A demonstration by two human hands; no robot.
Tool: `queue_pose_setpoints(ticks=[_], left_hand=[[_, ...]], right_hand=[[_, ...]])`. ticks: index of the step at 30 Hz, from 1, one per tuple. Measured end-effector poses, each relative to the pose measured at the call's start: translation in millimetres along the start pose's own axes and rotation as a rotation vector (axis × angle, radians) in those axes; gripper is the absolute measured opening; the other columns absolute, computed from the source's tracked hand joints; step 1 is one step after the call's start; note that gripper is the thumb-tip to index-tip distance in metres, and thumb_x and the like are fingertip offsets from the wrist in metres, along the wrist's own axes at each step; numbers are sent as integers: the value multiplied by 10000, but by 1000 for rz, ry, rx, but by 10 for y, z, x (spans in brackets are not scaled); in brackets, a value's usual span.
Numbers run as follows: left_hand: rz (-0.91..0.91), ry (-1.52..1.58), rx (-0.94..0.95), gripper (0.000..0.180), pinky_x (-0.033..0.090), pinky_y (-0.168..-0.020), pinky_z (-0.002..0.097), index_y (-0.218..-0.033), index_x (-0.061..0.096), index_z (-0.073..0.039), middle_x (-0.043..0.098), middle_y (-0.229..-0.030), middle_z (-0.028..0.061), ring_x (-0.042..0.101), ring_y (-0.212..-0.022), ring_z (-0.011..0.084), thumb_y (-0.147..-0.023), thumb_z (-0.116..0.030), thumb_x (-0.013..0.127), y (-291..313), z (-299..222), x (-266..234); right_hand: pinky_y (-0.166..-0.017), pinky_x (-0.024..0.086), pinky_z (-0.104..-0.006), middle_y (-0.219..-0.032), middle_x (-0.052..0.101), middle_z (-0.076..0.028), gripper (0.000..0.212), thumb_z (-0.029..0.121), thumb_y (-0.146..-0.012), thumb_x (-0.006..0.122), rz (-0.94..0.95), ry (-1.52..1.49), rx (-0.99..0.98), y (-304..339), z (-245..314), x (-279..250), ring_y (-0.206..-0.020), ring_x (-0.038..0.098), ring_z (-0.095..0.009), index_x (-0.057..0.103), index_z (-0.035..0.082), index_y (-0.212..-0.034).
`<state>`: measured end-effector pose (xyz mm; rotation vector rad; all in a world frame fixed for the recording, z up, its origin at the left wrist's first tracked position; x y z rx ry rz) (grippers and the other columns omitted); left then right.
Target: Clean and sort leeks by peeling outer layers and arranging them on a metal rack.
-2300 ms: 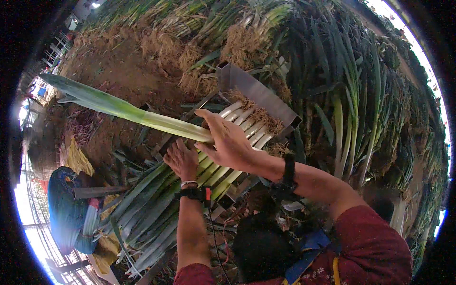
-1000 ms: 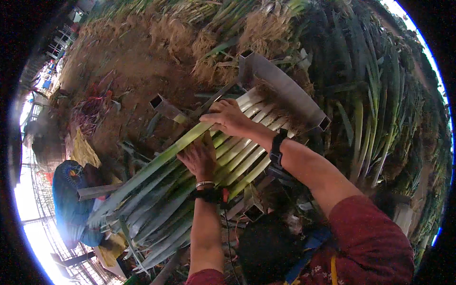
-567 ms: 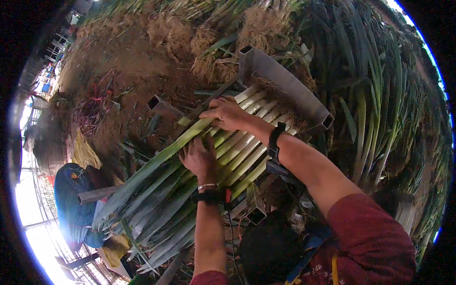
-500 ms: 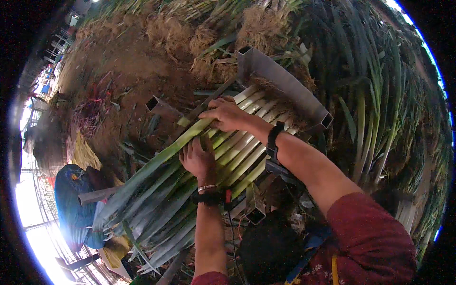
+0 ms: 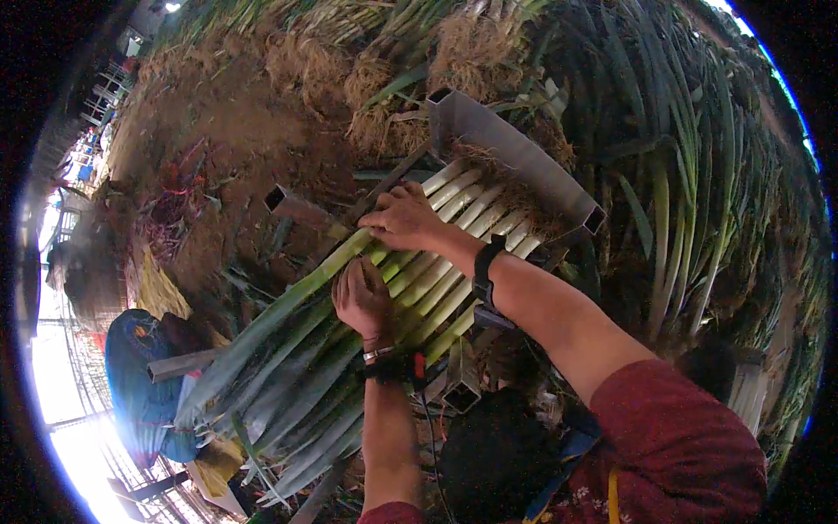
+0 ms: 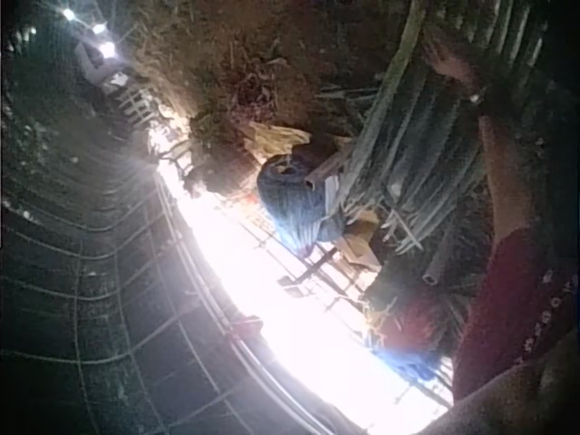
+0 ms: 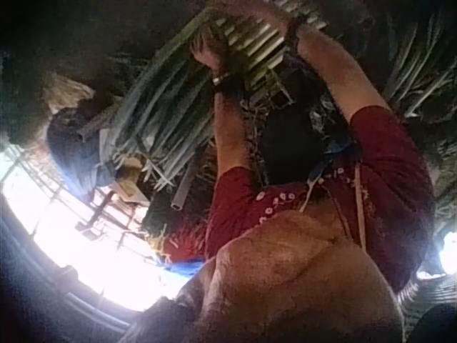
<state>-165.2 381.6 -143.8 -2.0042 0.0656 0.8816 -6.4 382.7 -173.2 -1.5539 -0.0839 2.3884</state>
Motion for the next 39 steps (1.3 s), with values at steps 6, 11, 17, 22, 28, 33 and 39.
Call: queue_pose_setpoints(ticks=[6,11,17,22,28,33,39], left_hand=[[114,9,-43,122,461,-834,428,-933,653,-64,639,-1056,128,607,-983,300,-819,-83,691,55,9,-30],[203,-323,-95,226,362,-950,454,-1084,630,-101,582,-1204,81,505,-1179,286,-881,-201,615,-63,-107,42],[340,-405,-125,332,303,-1003,454,-1206,586,-166,573,-1232,19,463,-1250,247,-920,-333,563,-115,-42,146],[348,-398,-97,329,338,-973,457,-1182,605,-163,597,-1165,30,506,-1183,247,-909,-345,580,-155,-95,157],[417,-416,-51,277,393,-893,434,-1042,648,-129,633,-979,75,579,-1005,277,-882,-351,601,-235,51,193],[534,-487,-68,319,420,-832,435,-976,656,-113,651,-900,94,606,-919,288,-910,-405,545,-281,198,176],[616,-589,-90,323,450,-770,436,-944,660,-108,653,-860,93,617,-872,289,-945,-395,512,-236,119,184]], right_hand=[[-1068,174,-585,-1060,580,-54,261,384,-891,571,108,57,73,6,104,85,-1137,501,-287,675,386,-1130],[-1018,232,-554,-1050,583,-54,295,362,-860,588,162,55,52,49,55,24,-1117,511,-280,674,345,-1142],[-953,300,-482,-1040,588,-44,334,335,-845,638,96,67,-51,54,196,8,-1058,522,-259,669,279,-1172],[-1038,259,-504,-1155,557,-62,473,367,-854,638,-170,129,-74,239,60,-98,-1198,469,-259,573,265,-1312],[-1082,257,-495,-1215,542,-65,492,392,-867,633,-93,75,-50,310,-100,-117,-1264,429,-253,552,246,-1330],[-1056,278,-485,-1160,573,-48,379,412,-869,640,-85,5,-40,296,-49,-179,-1220,461,-227,635,234,-1203],[-1048,281,-467,-1100,585,-40,334,382,-838,695,-152,-17,-82,370,-65,-204,-1164,495,-234,668,225,-1132]])
Point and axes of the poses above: each hand's wrist, its own y-axis away from the middle knuckle, its own x-axis out of the palm, z = x × y, the point moved 7 cm from there along -y, towards the middle knuckle
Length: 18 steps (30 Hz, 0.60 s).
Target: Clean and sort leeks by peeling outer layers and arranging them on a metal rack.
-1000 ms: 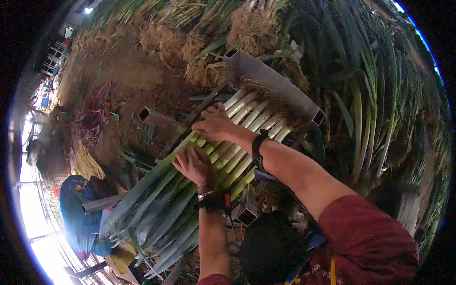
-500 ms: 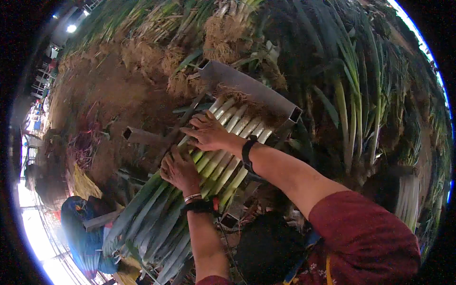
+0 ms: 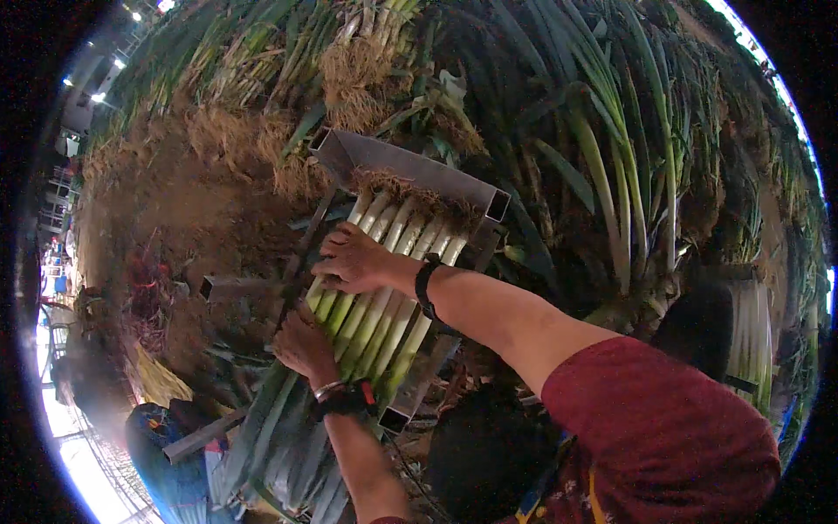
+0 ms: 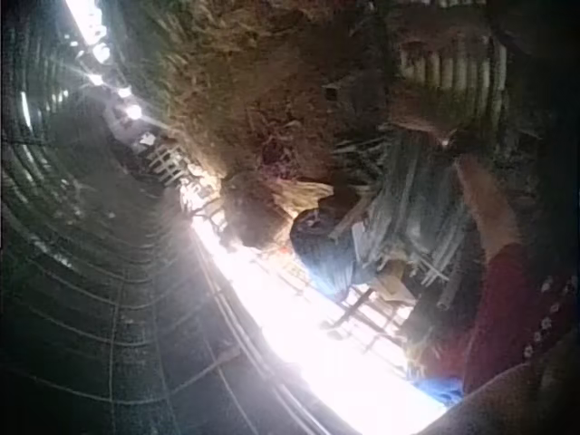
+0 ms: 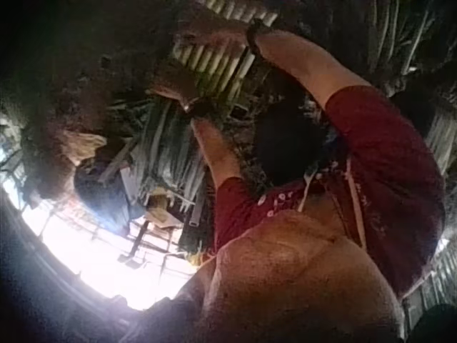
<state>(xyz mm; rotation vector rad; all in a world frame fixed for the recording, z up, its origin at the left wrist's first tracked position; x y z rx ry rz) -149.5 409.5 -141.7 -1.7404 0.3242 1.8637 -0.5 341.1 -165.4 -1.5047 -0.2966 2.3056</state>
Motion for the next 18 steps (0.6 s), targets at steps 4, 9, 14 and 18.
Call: queue_pose_setpoints(ticks=[4,9,14,18], left_hand=[[-157,-10,-2,333,453,-769,434,-934,657,-97,650,-856,88,614,-857,287,-958,-391,501,122,41,-21],[-88,-60,-13,303,445,-804,419,-941,652,-115,634,-881,89,604,-870,283,-959,-373,496,152,-67,56],[-268,-13,94,307,418,-885,424,-969,648,-133,620,-978,102,576,-972,290,-969,-378,463,204,-90,142],[-21,11,-53,376,405,-917,449,-1036,632,-111,619,-1044,122,566,-1024,310,-993,-412,410,151,15,86]], right_hand=[[-1047,275,-474,-1093,593,-47,349,371,-833,700,12,-56,-24,-24,83,15,-1159,498,-242,670,227,-1149],[-1028,291,-491,-1074,593,-61,390,392,-829,691,-51,-69,-58,61,3,-17,-1144,502,-257,661,211,-1173],[-981,363,-470,-1067,611,-105,443,360,-865,666,-91,-254,77,10,-131,-86,-1066,551,-317,613,136,-1243],[-830,487,-381,-1001,651,-114,432,227,-880,677,110,-840,102,271,294,-857,-910,632,-283,576,64,-1266]])
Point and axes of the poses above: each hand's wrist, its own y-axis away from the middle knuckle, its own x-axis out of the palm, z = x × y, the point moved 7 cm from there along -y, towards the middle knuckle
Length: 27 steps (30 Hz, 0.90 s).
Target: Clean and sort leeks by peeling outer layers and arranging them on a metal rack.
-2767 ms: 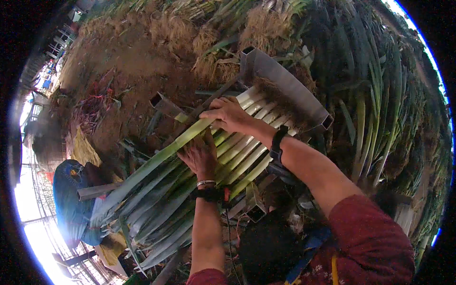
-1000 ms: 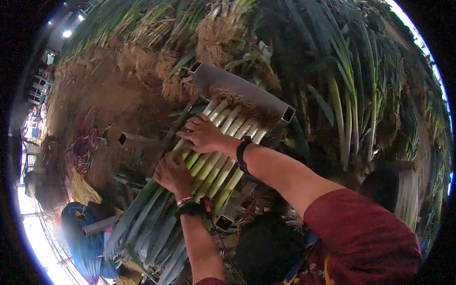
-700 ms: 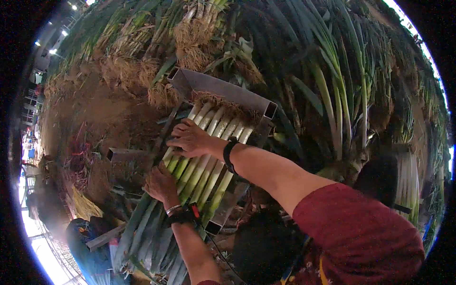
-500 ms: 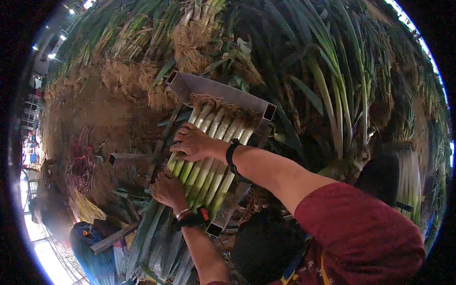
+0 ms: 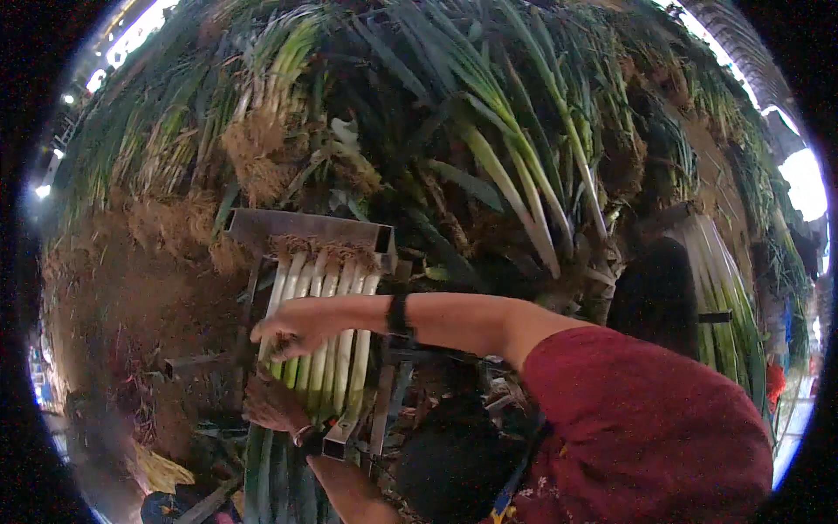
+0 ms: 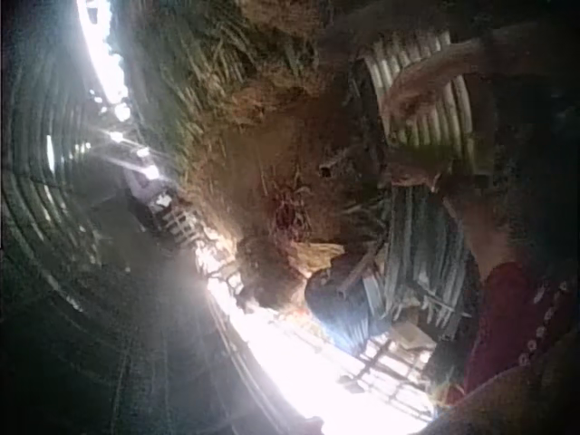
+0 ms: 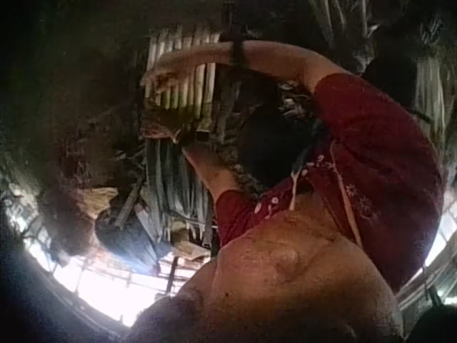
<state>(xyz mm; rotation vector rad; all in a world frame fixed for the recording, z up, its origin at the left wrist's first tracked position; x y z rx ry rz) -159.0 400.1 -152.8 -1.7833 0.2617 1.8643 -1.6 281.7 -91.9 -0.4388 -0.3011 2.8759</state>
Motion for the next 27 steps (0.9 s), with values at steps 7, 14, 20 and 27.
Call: queue_pose_setpoints(ticks=[7,14,20,27], left_hand=[[48,-135,79,466,426,-942,448,-1174,636,-131,628,-1193,99,581,-1111,286,-991,-479,386,-50,-43,354],[-128,-225,87,466,392,-993,429,-1231,624,-159,603,-1260,48,530,-1187,254,-982,-489,409,-10,267,543],[98,16,-67,497,343,-1051,438,-1291,585,-155,542,-1367,37,463,-1284,263,-994,-497,382,3,-137,-238],[-71,-185,-35,531,363,-1027,452,-1312,561,-138,512,-1401,50,453,-1303,267,-1005,-514,347,-84,220,243]], right_hand=[[-785,498,-291,-974,686,-40,264,159,-929,641,-591,-126,81,1926,374,-1636,-872,627,-120,642,13,-1149],[-860,487,-487,-1101,585,-270,467,242,-821,654,-1058,938,1114,4039,-466,-2471,-994,601,-427,537,29,-1220],[-796,503,-510,-1054,590,-297,582,327,-807,673,-1073,937,1143,4439,-946,-2478,-950,606,-460,481,-10,-1241],[-752,516,-461,-995,658,-234,602,344,-757,738,-831,693,1125,4356,-1031,-2677,-884,651,-394,554,-12,-1206]])
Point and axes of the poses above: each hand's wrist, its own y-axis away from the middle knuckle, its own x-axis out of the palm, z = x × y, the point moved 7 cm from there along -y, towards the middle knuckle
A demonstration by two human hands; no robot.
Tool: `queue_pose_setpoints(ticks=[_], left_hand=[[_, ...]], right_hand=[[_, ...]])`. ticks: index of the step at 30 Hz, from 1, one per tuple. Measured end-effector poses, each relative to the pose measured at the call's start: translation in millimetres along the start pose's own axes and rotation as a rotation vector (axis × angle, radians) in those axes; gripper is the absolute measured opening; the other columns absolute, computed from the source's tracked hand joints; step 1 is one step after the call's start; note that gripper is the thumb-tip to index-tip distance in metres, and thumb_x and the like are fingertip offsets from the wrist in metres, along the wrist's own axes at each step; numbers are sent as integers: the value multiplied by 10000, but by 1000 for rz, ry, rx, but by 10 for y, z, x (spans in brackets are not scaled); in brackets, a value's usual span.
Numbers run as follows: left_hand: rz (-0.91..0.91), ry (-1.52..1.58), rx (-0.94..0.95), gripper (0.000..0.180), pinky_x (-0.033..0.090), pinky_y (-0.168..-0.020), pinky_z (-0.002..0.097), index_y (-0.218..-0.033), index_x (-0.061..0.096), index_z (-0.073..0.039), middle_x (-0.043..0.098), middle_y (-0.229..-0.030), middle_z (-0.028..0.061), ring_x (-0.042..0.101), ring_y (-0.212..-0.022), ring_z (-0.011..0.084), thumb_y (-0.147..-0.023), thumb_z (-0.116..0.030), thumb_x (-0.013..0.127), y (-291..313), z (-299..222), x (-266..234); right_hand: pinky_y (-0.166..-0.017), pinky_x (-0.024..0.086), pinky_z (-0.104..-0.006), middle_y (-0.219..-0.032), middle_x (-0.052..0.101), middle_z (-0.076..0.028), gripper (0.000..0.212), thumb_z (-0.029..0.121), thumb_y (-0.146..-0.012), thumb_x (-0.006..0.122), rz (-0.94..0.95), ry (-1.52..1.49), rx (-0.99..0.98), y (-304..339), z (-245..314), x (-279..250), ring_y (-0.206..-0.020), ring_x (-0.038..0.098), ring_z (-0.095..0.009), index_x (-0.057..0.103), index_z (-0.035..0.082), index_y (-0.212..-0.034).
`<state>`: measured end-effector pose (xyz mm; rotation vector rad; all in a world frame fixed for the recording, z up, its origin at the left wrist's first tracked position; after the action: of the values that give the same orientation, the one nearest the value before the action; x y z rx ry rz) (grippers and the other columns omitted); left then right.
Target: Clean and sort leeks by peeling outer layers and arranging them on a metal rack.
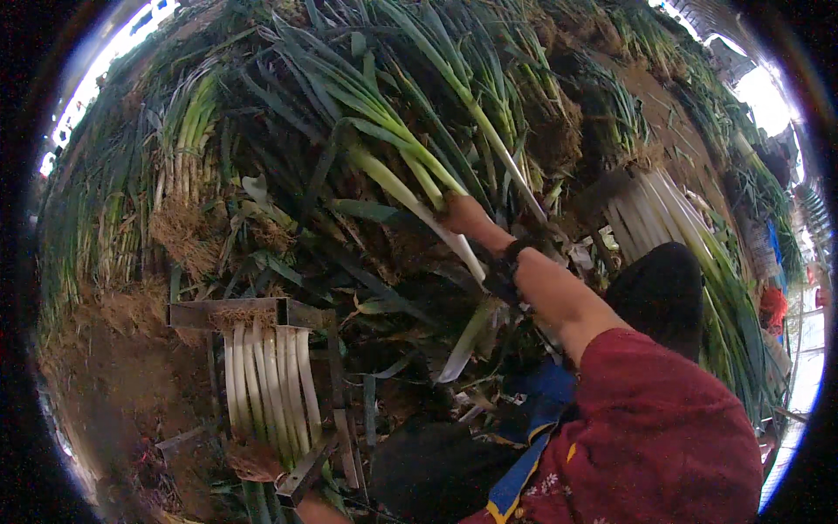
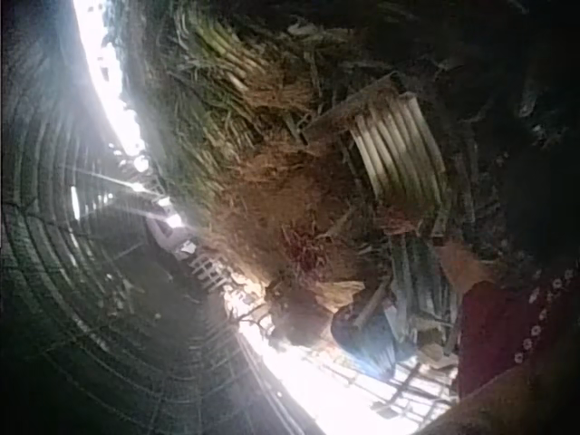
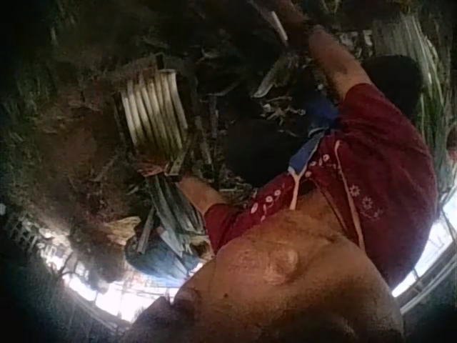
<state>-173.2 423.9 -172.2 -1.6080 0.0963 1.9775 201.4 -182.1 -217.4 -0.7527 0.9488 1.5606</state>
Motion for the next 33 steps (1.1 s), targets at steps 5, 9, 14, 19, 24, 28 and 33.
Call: queue_pose_setpoints(ticks=[5,9,14,19,24,28,33], left_hand=[[-117,-33,92,538,363,-1030,428,-1303,567,-128,509,-1407,43,451,-1308,259,-1008,-516,340,27,100,286],[-287,6,171,485,392,-995,418,-1227,619,-137,550,-1354,30,500,-1250,250,-1005,-492,374,41,10,346],[-356,-17,182,421,427,-946,409,-1141,663,-158,628,-1226,30,574,-1140,253,-993,-473,425,-45,269,558],[-500,-124,252,393,428,-936,424,-1088,664,-157,673,-1083,52,598,-1026,270,-981,-468,449,203,-215,225],[-365,-37,114,406,425,-919,437,-1021,655,-114,655,-970,88,592,-952,298,-964,-474,476,28,72,259],[-491,92,200,415,429,-882,445,-947,646,-95,639,-921,105,589,-940,312,-956,-478,484,171,-231,-18],[-360,82,89,422,433,-872,450,-925,648,-93,644,-944,102,589,-952,303,-957,-478,478,42,155,243]], right_hand=[[-749,532,-320,-940,654,-84,552,298,-791,744,305,-564,-46,380,703,-531,-821,647,-183,571,-34,-1196],[-788,554,-371,-1024,628,-152,582,142,-883,652,681,-1439,-20,704,1268,-706,-893,648,-231,409,-28,-1384],[-833,550,-413,-1045,600,-165,590,46,-889,587,926,-1974,-143,1001,1898,-690,-962,633,-263,340,27,-1425],[-882,537,-445,-1062,594,-148,607,30,-888,587,917,-2000,-57,1108,2046,-599,-984,632,-282,334,74,-1438],[-894,527,-421,-1048,592,-134,698,39,-889,588,1039,-1873,-187,1542,2716,-809,-980,624,-259,255,111,-1497],[-907,510,-415,-1042,596,-121,767,52,-885,603,1095,-1724,-291,1714,2986,-853,-976,616,-263,196,137,-1528],[-916,506,-423,-1039,595,-125,794,28,-887,595,1235,-1673,-412,1884,3463,-623,-973,612,-265,176,199,-1539]])
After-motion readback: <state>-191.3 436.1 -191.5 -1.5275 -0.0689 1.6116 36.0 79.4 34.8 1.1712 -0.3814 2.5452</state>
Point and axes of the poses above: each hand's wrist, its own y-axis away from the middle knuckle, its own x-axis out of the palm, z = x × y, the point moved 7 cm from there along -y, towards the middle knuckle
